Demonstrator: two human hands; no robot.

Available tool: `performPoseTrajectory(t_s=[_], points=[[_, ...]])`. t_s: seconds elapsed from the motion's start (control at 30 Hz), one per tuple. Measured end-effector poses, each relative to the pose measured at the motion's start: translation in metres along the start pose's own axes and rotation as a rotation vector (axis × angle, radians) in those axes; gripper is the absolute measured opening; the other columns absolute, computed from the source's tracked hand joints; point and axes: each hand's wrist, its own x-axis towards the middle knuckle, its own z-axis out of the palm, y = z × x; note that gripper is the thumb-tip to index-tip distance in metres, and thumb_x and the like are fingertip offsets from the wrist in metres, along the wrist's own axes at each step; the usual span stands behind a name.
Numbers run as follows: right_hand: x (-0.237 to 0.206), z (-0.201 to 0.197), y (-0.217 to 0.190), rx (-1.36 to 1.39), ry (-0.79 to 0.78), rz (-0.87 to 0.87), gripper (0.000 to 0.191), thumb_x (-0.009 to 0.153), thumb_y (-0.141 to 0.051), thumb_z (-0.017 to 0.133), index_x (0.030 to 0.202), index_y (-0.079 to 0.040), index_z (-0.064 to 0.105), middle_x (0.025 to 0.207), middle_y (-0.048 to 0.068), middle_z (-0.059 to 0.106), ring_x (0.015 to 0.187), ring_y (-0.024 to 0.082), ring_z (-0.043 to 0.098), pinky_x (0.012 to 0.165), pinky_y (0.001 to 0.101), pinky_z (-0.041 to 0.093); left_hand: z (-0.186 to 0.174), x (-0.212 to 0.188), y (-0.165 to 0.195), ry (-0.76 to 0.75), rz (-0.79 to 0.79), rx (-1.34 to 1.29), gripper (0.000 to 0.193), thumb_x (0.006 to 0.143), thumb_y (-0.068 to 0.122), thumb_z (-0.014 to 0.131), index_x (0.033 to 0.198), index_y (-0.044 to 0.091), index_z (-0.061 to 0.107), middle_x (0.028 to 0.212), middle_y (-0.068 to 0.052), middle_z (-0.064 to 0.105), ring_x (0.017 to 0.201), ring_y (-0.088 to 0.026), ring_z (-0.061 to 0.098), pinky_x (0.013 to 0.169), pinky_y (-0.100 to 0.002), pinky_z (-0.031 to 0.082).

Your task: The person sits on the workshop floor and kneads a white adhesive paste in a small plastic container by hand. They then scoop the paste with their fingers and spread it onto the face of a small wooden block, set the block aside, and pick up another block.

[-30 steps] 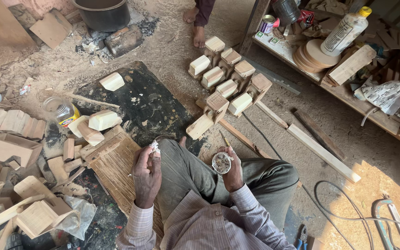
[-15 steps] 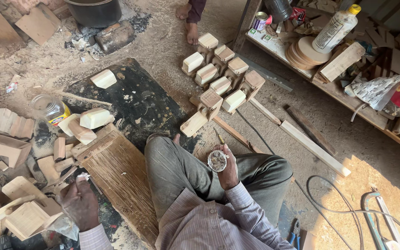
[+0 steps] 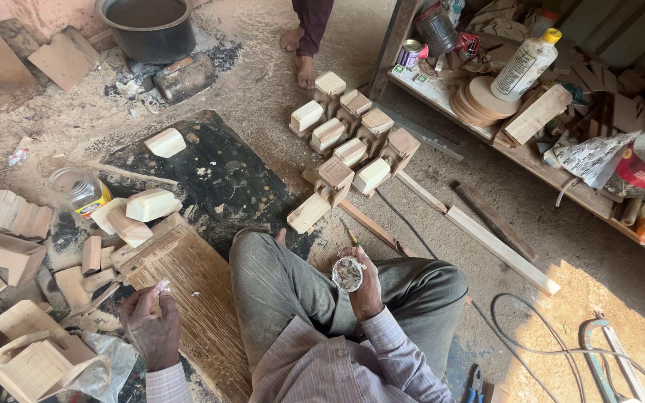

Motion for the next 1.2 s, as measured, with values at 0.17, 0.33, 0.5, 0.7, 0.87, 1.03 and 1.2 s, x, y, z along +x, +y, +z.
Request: performPoseTrajectory(t_s=[0.17, 0.33, 0.5, 0.7, 0.87, 1.03, 1.2], points=[[-0.001, 0.003, -0.004, -0.073, -0.006, -0.008, 0.044, 0.107, -0.043, 0.046, 0.104, -0.002, 0.062, 0.085, 0.007, 0.068, 0.076, 0.015, 0.066, 0.07, 0.0287, 0.053, 0.007, 0.0, 0.001, -0.142, -0.059, 0.14, 0.021, 0.095, 0.018, 0.068, 0.113, 0.009, 0.073, 0.135, -0.012, 0.057, 0.128, -0.034, 0.048, 0.104, -0.056, 0.045], [0.0, 0.001, -0.004, -0.064, -0.003, 0.012, 0.044, 0.107, -0.044, 0.046, 0.104, -0.003, 0.063, 0.085, 0.007, 0.068, 0.076, 0.016, 0.066, 0.07, 0.0298, 0.054, 0.019, -0.003, -0.002, -0.149, -0.053, 0.227, 0.021, 0.097, 0.026, 0.063, 0.108, 0.011, 0.072, 0.134, -0.007, 0.059, 0.128, -0.035, 0.049, 0.107, -0.062, 0.039], [0.006, -0.005, 0.002, 0.013, 0.003, 0.011, 0.04, 0.108, -0.04, 0.048, 0.104, -0.002, 0.062, 0.089, 0.007, 0.066, 0.081, 0.018, 0.067, 0.074, 0.0325, 0.055, 0.027, -0.002, -0.008, -0.12, -0.004, 0.222, 0.028, 0.11, 0.028, 0.056, 0.101, 0.007, 0.071, 0.113, -0.011, 0.067, 0.106, -0.03, 0.062, 0.1, -0.054, 0.047], [0.011, -0.009, 0.006, 0.041, 0.017, 0.026, 0.038, 0.109, -0.039, 0.047, 0.104, -0.003, 0.062, 0.09, 0.006, 0.065, 0.082, 0.018, 0.067, 0.075, 0.0328, 0.055, 0.028, 0.003, -0.007, -0.11, -0.04, -0.004, 0.026, 0.104, 0.022, 0.06, 0.11, -0.001, 0.069, 0.105, -0.017, 0.067, 0.086, -0.028, 0.066, 0.077, -0.044, 0.055], [0.014, -0.009, 0.005, -0.029, 0.027, 0.026, 0.042, 0.108, -0.04, 0.045, 0.104, -0.003, 0.063, 0.088, 0.007, 0.067, 0.08, 0.017, 0.067, 0.073, 0.0313, 0.055, 0.027, 0.007, 0.007, -0.057, 0.091, 0.063, 0.022, 0.094, 0.011, 0.066, 0.113, -0.002, 0.07, 0.114, -0.019, 0.066, 0.095, -0.027, 0.068, 0.076, -0.04, 0.057], [0.017, -0.011, 0.004, -0.02, 0.039, 0.036, 0.041, 0.108, -0.039, 0.044, 0.106, -0.003, 0.064, 0.089, 0.007, 0.069, 0.08, 0.017, 0.067, 0.073, 0.031, 0.055, 0.026, 0.007, 0.024, -0.049, 0.033, 0.047, 0.018, 0.09, 0.004, 0.07, 0.107, -0.002, 0.072, 0.116, -0.018, 0.069, 0.097, -0.025, 0.068, 0.071, -0.037, 0.06], [0.017, -0.012, 0.006, -0.011, 0.053, 0.051, 0.039, 0.109, -0.037, 0.046, 0.106, -0.002, 0.064, 0.091, 0.007, 0.068, 0.082, 0.017, 0.068, 0.074, 0.0312, 0.056, 0.025, 0.009, 0.032, -0.08, -0.112, -0.065, 0.038, 0.091, 0.006, 0.067, 0.128, 0.001, 0.062, 0.113, -0.017, 0.069, 0.095, -0.024, 0.068, 0.075, -0.041, 0.059]])
